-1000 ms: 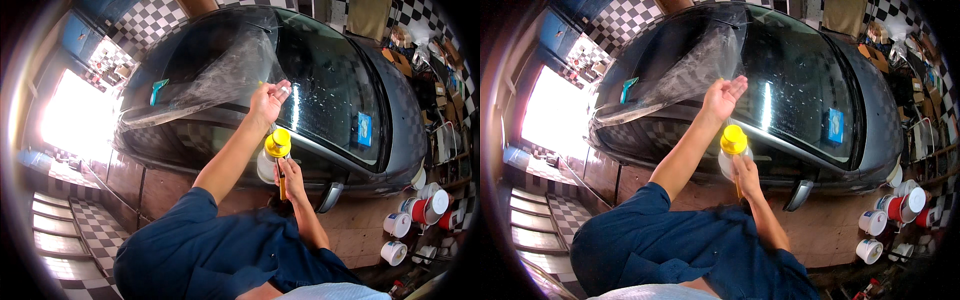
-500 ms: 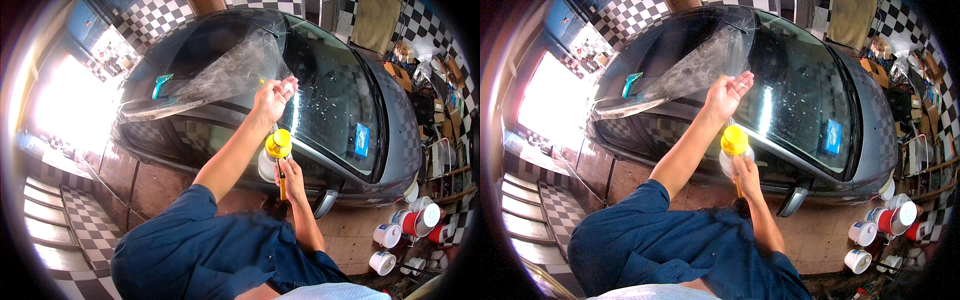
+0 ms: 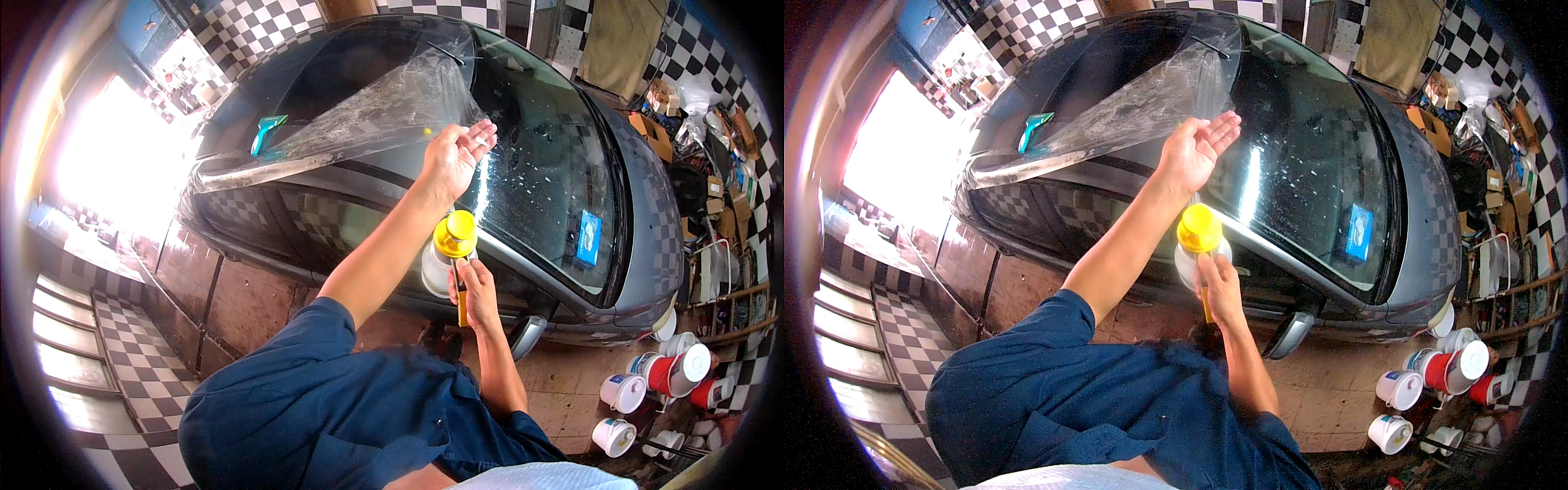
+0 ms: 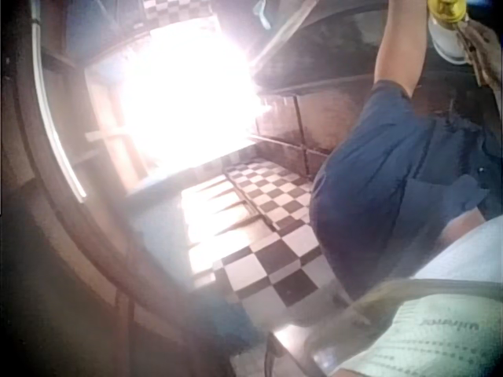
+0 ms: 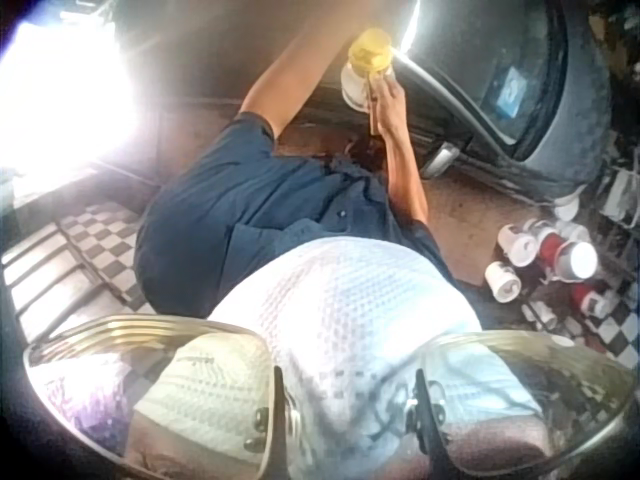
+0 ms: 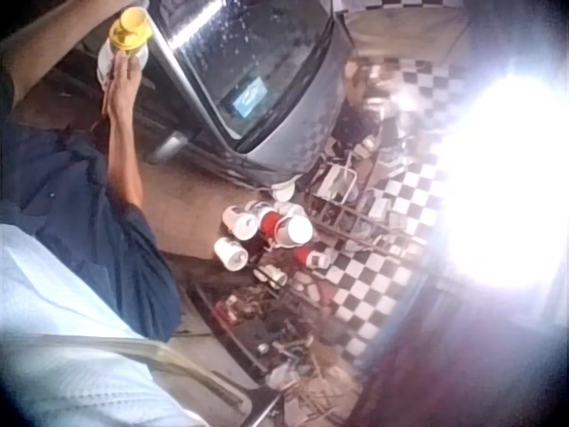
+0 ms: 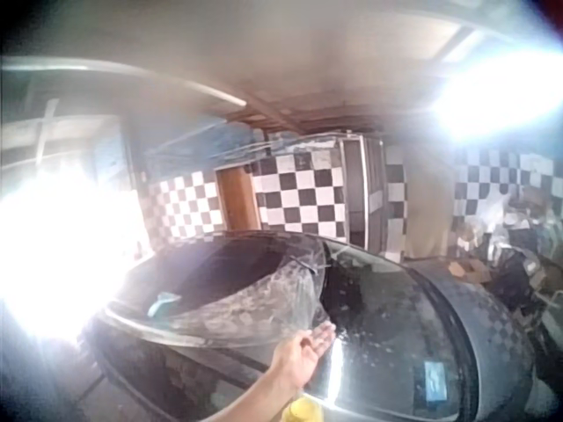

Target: The person applies a transparent protective film to a car's rear windshield. They spray liquid onto the glass, position the film, and use a squeegee to smooth it out and remove bubbles.

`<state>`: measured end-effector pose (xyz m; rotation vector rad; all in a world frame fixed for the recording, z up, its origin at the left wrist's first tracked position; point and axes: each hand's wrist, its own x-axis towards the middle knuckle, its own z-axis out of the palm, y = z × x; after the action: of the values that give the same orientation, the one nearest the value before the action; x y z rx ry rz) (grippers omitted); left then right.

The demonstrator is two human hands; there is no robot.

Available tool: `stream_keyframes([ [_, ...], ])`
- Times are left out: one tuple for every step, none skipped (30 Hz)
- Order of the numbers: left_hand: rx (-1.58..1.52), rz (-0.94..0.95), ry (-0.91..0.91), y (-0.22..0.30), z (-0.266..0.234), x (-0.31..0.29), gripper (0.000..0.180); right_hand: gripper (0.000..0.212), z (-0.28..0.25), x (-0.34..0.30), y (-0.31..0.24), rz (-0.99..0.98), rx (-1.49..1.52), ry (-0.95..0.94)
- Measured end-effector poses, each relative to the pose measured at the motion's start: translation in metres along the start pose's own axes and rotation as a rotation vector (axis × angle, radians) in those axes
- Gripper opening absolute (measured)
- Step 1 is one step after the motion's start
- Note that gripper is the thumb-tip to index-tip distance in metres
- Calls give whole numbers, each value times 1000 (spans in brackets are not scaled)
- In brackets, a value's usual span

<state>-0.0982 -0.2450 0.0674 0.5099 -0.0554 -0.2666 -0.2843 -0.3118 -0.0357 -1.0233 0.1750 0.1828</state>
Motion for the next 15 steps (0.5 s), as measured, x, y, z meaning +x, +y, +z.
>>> stream_keyframes([
  [7, -5, 3, 0, -1, 0, 20, 23, 0, 1, -1, -2, -27, -11],
  [13, -11, 6, 0, -2, 0, 20, 23, 0, 1, -2, -5, -55, -21],
  [4, -13, 9, -1, -3, 0, 20, 23, -1, 1, -2, -4, -36, -10],
  [-6, -16, 11, -2, -3, -1, 20, 23, -1, 1, -2, -3, -16, 1],
  [-16, -18, 12, -2, -3, -1, 20, 23, -1, 1, -2, -2, 3, 12],
  [-13, -23, 15, -3, -4, -2, 20, 22, -3, 0, -2, 14, -73, -21],
  [-9, -28, 16, -4, -4, -2, 20, 22, -5, 0, -2, 10, -68, -17],
  [-6, -32, 18, -5, -4, -2, 20, 22, -7, 0, -2, 6, -62, -12],
  [-20, -41, 30, -5, -6, -2, 20, 22, -9, 0, -2, 5, -59, -14],
  [-34, -50, 42, -6, -8, -1, 20, 21, -11, -2, -4, 0, -59, -36],
  [-48, -58, 53, -7, -10, -1, 19, 21, -11, -6, -6, 27, -105, -70],
  [-47, -62, 54, -8, -13, 0, 19, 21, -12, -11, -7, 53, -151, -102],
  [-47, -66, 54, -9, -15, 0, 19, 21, -14, -14, -9, 80, -196, -135],
  [-47, -70, 54, -10, -16, 1, 18, 21, -16, -15, -10, 105, -238, -128],
  [-40, -67, 60, -10, -17, 0, 19, 22, -23, -12, -11, 116, -227, -129],
])
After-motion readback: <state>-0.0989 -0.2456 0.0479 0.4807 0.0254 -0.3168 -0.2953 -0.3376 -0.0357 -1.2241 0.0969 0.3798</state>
